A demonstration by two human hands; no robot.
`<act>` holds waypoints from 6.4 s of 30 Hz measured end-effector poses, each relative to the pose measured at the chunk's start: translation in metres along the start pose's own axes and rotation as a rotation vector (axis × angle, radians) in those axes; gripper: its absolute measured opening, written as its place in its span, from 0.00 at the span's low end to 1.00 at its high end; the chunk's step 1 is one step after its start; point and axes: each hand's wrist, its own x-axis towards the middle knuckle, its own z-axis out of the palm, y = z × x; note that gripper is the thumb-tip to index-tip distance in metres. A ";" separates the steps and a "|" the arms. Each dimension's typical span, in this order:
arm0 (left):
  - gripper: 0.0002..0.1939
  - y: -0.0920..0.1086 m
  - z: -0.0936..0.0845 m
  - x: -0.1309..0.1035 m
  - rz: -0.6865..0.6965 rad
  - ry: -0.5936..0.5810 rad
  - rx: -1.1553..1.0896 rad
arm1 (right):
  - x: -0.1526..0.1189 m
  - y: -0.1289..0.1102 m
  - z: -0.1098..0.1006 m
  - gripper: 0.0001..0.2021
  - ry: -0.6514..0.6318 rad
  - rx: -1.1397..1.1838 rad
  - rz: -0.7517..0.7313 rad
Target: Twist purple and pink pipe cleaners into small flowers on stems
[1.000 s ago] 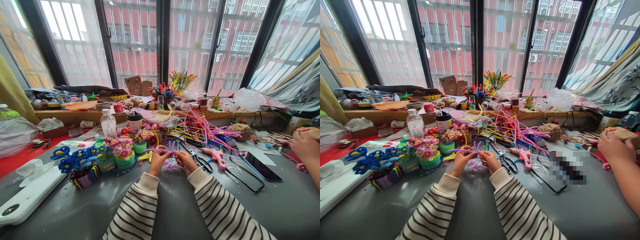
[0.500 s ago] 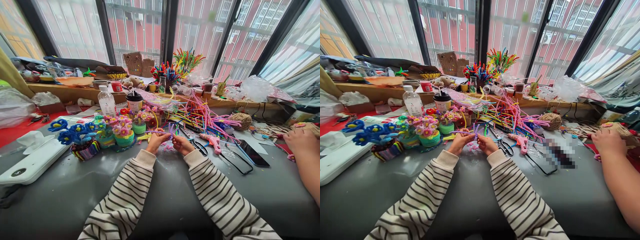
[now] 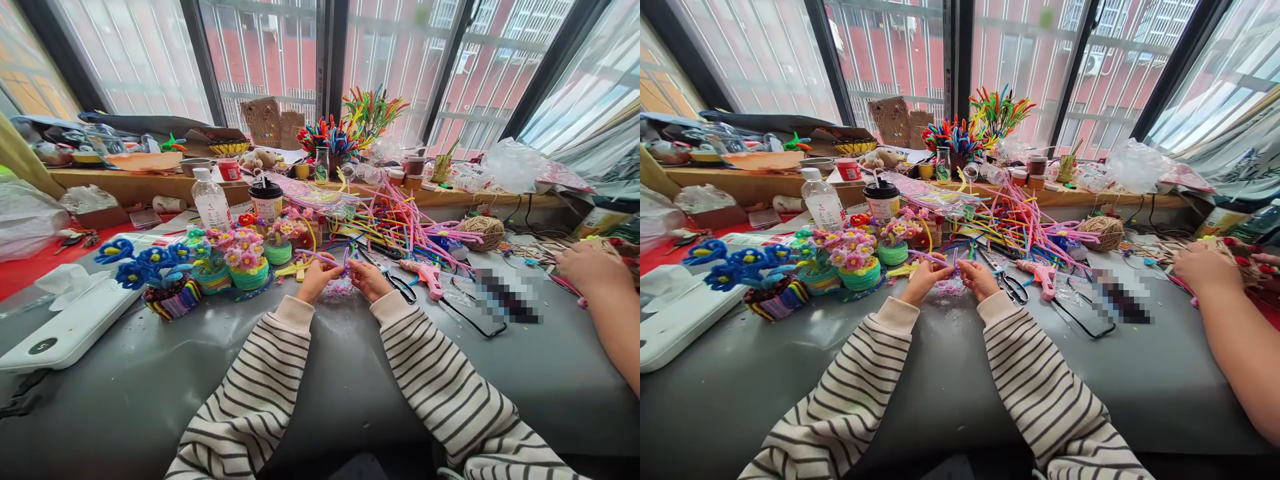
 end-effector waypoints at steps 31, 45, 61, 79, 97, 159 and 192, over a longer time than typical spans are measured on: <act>0.17 0.005 -0.001 -0.003 -0.074 -0.067 0.217 | -0.001 0.008 -0.002 0.12 0.111 -0.366 -0.207; 0.12 0.003 -0.001 0.000 -0.164 -0.140 0.177 | 0.000 0.010 -0.002 0.12 0.068 -0.230 -0.129; 0.14 0.008 -0.013 0.000 -0.382 -0.417 0.168 | 0.002 0.000 -0.015 0.12 -0.103 -0.536 -0.072; 0.16 0.001 -0.007 0.000 -0.307 -0.217 0.062 | 0.000 0.005 -0.007 0.11 -0.008 -0.231 0.004; 0.18 0.005 -0.010 -0.001 -0.321 -0.240 0.120 | 0.003 0.002 -0.011 0.13 0.018 -0.437 -0.217; 0.10 0.008 -0.011 0.001 -0.332 0.017 -0.130 | 0.006 0.013 -0.010 0.13 -0.013 -0.496 -0.529; 0.12 0.011 -0.010 -0.002 -0.284 0.024 -0.127 | -0.006 0.009 -0.004 0.11 0.036 -1.149 -0.950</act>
